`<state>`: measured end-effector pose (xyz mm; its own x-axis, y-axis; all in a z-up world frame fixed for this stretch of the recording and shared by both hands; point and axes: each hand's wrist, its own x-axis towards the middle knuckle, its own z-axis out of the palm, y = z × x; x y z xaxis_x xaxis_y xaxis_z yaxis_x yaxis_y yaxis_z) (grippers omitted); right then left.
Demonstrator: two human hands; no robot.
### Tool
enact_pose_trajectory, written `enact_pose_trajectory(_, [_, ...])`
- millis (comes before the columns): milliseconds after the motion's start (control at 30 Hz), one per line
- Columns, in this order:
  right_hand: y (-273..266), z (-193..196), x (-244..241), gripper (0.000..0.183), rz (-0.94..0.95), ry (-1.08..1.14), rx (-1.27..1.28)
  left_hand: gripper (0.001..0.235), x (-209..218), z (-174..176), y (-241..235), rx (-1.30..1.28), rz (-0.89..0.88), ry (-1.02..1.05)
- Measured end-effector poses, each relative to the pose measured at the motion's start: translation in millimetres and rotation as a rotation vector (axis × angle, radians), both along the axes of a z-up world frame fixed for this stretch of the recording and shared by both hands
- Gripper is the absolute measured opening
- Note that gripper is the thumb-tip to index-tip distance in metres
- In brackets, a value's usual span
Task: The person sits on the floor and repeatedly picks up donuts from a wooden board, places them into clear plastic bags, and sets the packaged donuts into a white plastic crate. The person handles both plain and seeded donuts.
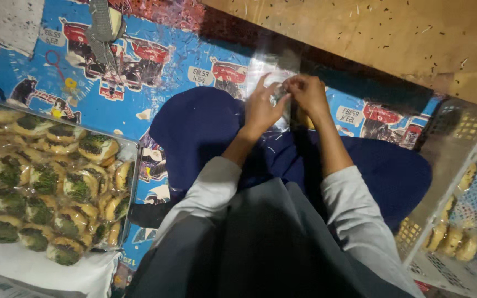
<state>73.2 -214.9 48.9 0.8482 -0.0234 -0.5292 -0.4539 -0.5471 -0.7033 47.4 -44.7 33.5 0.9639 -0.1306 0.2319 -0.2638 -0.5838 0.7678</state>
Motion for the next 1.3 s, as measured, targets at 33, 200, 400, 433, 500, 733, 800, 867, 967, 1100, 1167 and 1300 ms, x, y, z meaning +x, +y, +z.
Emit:
enact_pose_trajectory(33, [4.8,15.5,3.6,0.029,0.026,-0.122,0.039,0.056,5.9,18.9,0.4,-0.056,0.095,-0.161])
enact_pose_trajectory(200, [19.6,100.5,-11.3,0.022,0.107,-0.834,-0.127,0.052,34.4,64.1,6.0,-0.415,0.275,0.163])
enact_pose_trajectory(400, [20.2,147.7,-35.2,0.032,-0.017,-0.73,-0.028,0.015,19.6,90.2,-17.7,-0.473,0.146,0.062])
enact_pose_trajectory(433, [15.0,147.4,-34.0,0.039,0.018,-0.784,-0.084,0.011,10.4,95.6,-25.1,-0.549,0.055,0.064])
enact_pose_trajectory(500, [-2.1,146.2,-31.2,0.057,0.085,-0.881,-0.206,0.008,-7.5,105.8,-38.1,-0.605,-0.091,0.039])
enact_pose_trajectory(733, [-30.1,160.4,-50.2,0.02,-0.178,-0.899,-0.151,0.009,3.1,115.8,-65.3,-1.039,0.057,0.268])
enact_pose_trajectory(800, [-33.4,161.7,-50.2,0.017,-0.205,-0.837,-0.124,0.008,8.2,116.2,-77.3,-1.224,-0.02,0.351])
enact_pose_trajectory(867, [-40.3,160.5,-43.2,0.022,-0.105,-0.813,0.03,0.007,2.5,121.2,-88.7,-1.28,-0.25,0.407])
enact_pose_trajectory(967, [-57.0,165.3,-29.0,0.041,-0.064,-0.746,0.128,0.008,3.2,139.4,-92.3,-0.523,-0.359,0.459])
enact_pose_trajectory(1100, [-71.4,171.0,-16.2,0.061,0.017,-0.802,-0.012,0.046,29.8,153.6,-90.4,-0.921,-0.233,-0.108])
enact_pose_trajectory(1167, [-71.0,165.7,-15.7,0.055,0.081,-0.863,-0.064,0.063,55.9,141.2,-100.7,-1.752,-0.131,0.404])
enact_pose_trajectory(1300, [-101.3,166.2,8.0,0.047,0.268,-0.894,-0.01,0.039,119.5,87.2,-130.7,-1.724,-0.267,0.607])
